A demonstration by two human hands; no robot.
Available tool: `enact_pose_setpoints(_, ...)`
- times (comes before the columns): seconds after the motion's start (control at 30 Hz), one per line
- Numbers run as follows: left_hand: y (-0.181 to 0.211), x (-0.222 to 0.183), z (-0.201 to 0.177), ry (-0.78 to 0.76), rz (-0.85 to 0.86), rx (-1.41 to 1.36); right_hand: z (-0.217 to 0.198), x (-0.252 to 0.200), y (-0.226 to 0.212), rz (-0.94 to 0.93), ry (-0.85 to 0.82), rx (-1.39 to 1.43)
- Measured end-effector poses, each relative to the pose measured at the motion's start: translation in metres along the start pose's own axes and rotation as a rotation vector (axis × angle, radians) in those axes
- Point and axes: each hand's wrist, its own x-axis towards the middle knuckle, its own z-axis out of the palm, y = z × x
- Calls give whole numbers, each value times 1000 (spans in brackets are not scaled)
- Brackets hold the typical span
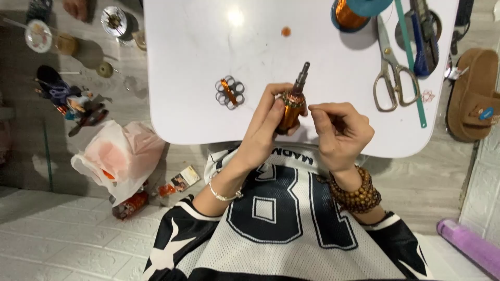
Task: Repairing a motor armature by winding and securing copper wire using manual tools
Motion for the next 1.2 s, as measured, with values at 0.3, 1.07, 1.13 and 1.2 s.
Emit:
enact_pose_setpoints(0.3,-9,-3,-8,1,-3,-44,4,3,-6,64,-45,56)
enact_pose_setpoints(1.07,-26,-15,-11,-42,-54,-161,-9,-24,7,93,-2,-6)
enact_pose_setpoints(1.13,-27,-14,-12,-45,-66,-156,-10,-24,9,96,2,-9)
enact_pose_setpoints(1.2,-34,-16,-17,-94,-16,-233,-11,-26,9,85,-18,36)
